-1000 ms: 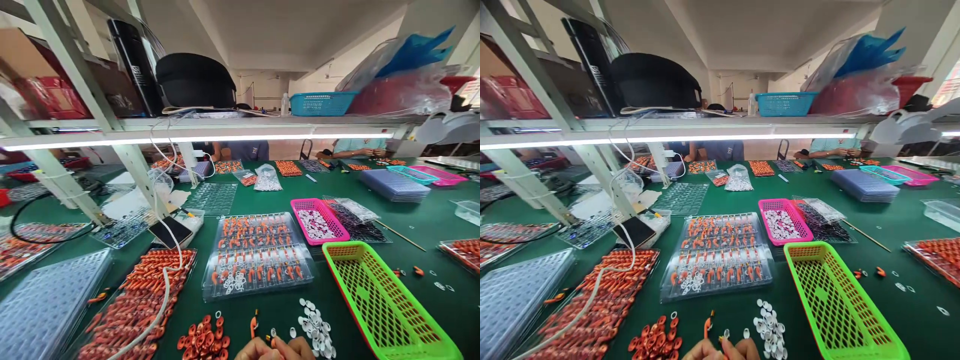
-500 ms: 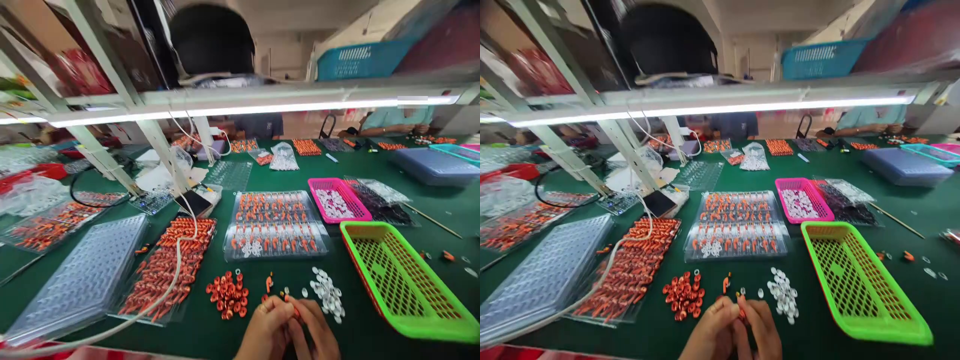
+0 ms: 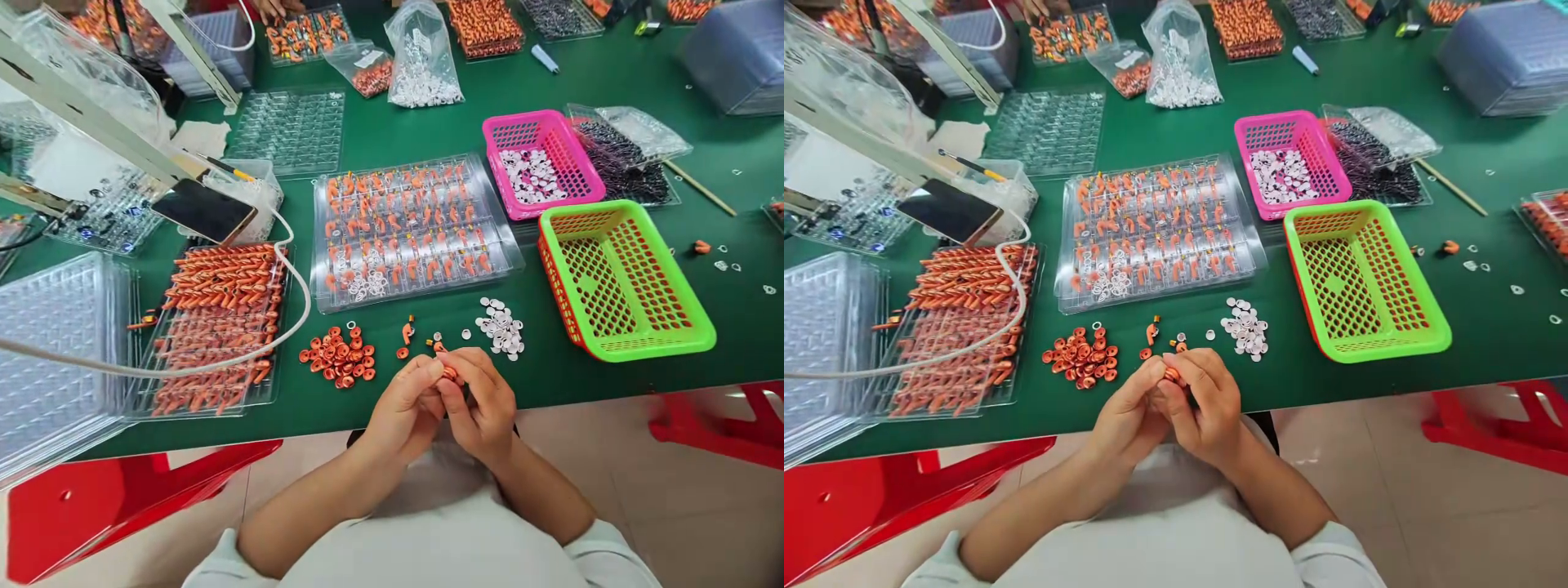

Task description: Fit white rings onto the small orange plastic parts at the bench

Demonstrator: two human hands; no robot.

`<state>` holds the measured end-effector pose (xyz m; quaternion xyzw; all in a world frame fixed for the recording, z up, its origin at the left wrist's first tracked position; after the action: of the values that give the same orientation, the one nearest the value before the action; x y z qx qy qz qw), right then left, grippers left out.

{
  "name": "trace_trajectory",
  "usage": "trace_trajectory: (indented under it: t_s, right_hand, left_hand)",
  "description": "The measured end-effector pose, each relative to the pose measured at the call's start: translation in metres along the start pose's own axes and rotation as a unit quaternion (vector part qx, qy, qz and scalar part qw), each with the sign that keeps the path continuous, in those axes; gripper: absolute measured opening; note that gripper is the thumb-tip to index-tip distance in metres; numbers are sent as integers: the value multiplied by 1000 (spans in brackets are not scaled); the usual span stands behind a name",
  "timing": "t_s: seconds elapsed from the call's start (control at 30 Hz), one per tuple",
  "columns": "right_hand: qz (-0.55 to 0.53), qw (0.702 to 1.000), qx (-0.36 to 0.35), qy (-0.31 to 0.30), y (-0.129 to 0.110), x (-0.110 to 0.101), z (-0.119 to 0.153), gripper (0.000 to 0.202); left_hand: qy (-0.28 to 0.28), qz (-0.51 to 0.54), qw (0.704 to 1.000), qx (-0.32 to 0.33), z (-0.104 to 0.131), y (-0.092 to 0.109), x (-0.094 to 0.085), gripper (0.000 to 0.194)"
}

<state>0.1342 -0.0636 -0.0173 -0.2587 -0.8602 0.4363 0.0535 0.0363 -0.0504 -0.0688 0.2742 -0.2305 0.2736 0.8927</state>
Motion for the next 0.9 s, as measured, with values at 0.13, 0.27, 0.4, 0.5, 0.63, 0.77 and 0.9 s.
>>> trace_trajectory:
  t_s: [0.13,0.27,0.4,0.5,0.63,0.77,0.9]
  right_hand:
    - [8,1000,-27,-11,0,0,-5,40]
    - [24,999,-36,-22,3,-2,-6,40]
    - [40,998,-46,-35,5,-5,-6,37]
    - [52,996,-53,-51,4,-7,-9,35]
    - [65,994,-58,-73,4,-10,-14,33]
    - [81,992,-66,-76,4,-16,-15,29]
    - [72,990,-71,-101,2,-16,-8,27]
  left_hand:
    - [7,-12,1000,-9,-3,-1,-2,27]
    - [2,-12,1000,-2,-3,2,1,26]
    - [-12,-38,999,21,0,8,7,25]
    - [2,-78,996,35,1,11,6,23]
    - [25,-142,986,82,1,16,0,24]
    - [3,-201,971,132,3,22,-1,37]
    - [-50,-224,970,77,8,17,7,55]
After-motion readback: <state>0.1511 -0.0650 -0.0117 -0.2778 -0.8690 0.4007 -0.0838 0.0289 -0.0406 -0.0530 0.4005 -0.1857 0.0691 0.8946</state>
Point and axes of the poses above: each hand's wrist, its own z-axis away from the middle knuckle, its own x-axis out of the palm, y = z × x, the point moved 6 cm from there along -z, towards the middle knuckle, and after that the axes turned 13 degrees about y, right-handed, at the moved point
